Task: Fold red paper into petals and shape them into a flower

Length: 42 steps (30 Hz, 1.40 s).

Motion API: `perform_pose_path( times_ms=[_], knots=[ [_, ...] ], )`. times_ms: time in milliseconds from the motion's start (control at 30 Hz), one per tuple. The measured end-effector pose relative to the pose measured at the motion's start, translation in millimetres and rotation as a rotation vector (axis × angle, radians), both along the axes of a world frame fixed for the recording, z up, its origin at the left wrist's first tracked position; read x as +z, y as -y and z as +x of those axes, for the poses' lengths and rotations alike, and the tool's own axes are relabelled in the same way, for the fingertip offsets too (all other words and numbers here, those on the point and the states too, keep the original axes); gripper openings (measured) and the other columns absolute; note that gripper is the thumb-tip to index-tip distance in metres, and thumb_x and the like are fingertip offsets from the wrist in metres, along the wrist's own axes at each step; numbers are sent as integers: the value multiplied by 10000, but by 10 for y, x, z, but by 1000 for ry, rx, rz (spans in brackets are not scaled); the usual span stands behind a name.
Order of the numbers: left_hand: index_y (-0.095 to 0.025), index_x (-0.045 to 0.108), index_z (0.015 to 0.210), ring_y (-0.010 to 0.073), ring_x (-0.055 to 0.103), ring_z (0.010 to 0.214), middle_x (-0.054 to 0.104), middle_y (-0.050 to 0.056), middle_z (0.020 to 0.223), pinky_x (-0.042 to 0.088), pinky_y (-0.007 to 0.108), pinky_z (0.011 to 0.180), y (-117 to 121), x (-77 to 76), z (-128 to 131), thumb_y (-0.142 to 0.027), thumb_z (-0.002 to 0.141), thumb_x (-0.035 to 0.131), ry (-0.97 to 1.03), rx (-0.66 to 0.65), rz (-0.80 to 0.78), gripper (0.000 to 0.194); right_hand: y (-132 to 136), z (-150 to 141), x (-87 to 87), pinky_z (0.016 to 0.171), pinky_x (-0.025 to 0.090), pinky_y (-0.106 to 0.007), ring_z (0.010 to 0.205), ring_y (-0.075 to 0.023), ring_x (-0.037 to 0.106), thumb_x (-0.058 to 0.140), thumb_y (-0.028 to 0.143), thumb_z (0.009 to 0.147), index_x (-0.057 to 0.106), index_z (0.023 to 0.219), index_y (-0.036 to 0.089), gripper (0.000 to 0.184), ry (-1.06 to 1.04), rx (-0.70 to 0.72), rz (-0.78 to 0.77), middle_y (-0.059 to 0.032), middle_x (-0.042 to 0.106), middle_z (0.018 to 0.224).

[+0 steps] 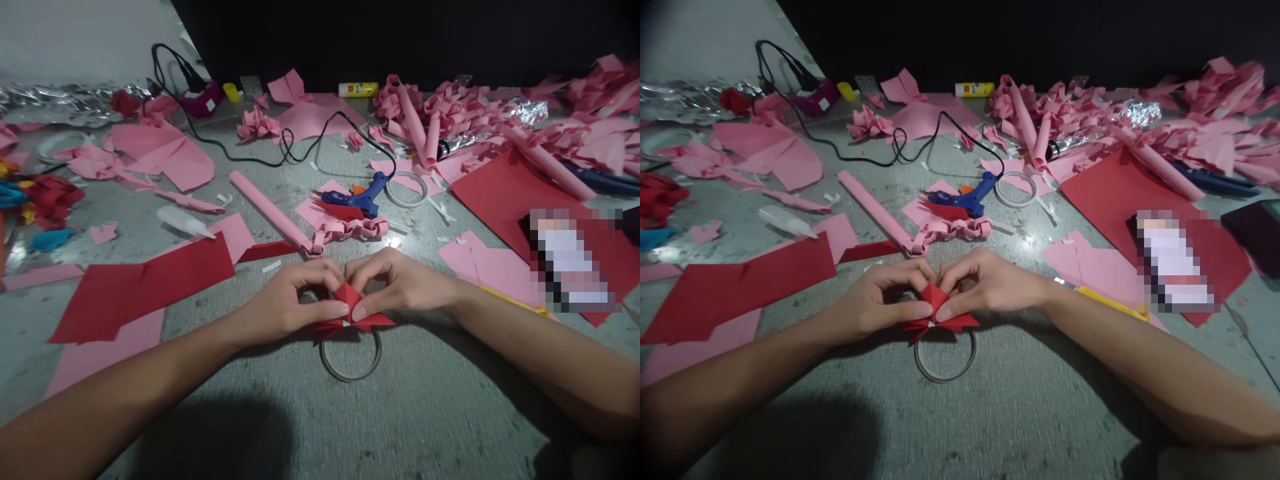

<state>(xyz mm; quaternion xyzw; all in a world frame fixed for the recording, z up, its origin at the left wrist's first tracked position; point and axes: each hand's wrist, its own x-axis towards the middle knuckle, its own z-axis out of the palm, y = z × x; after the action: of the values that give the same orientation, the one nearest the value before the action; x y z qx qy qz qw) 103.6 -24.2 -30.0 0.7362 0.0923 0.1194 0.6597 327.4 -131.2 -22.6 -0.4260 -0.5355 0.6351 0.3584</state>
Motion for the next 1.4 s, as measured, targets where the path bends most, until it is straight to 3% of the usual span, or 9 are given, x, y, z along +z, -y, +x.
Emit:
perform_pose_path(
  times_ms=[333, 467, 700, 1000, 1400],
  knots=[
    [-199, 790, 926, 161, 647, 904, 705, 20, 973, 475, 322, 856, 14, -70, -6, -333, 970, 816, -9, 91, -32, 143, -20, 24, -44, 817, 526, -295, 859, -146, 666, 853, 274, 930, 836, 923, 157, 118, -51, -45, 42, -31, 741, 946],
    [-204, 794, 950, 161, 654, 902, 719, 18, 970, 473, 317, 850, 23, -70, -12, -310, 970, 805, -14, 121, -83, 109, -20, 49, -72, 776, 507, -286, 836, -144, 651, 835, 296, 954, 830, 921, 155, 144, -54, -73, 53, -27, 719, 924],
    [-180, 779, 885, 159, 638, 859, 704, 31, 938, 464, 310, 808, 17, -51, -3, -329, 971, 783, -48, 73, -135, 172, -2, 56, -76, 771, 499, -283, 832, -140, 647, 838, 277, 955, 826, 922, 148, 134, -93, -31, 17, -30, 716, 929],
    [-195, 776, 886, 160, 621, 803, 701, 24, 884, 471, 294, 746, 34, 9, 6, -352, 951, 783, -79, 135, -189, 170, -15, 54, -51, 781, 532, -277, 859, -143, 666, 879, 267, 906, 840, 959, 153, 132, -108, -29, -15, -38, 724, 986],
    [-191, 767, 902, 159, 641, 828, 705, 30, 909, 502, 280, 752, 25, -41, 7, -373, 975, 786, -55, 127, -231, 197, -23, 62, -67, 771, 486, -273, 848, -142, 637, 843, 263, 938, 802, 928, 151, 119, -121, -14, 2, -26, 705, 941]
  ],
)
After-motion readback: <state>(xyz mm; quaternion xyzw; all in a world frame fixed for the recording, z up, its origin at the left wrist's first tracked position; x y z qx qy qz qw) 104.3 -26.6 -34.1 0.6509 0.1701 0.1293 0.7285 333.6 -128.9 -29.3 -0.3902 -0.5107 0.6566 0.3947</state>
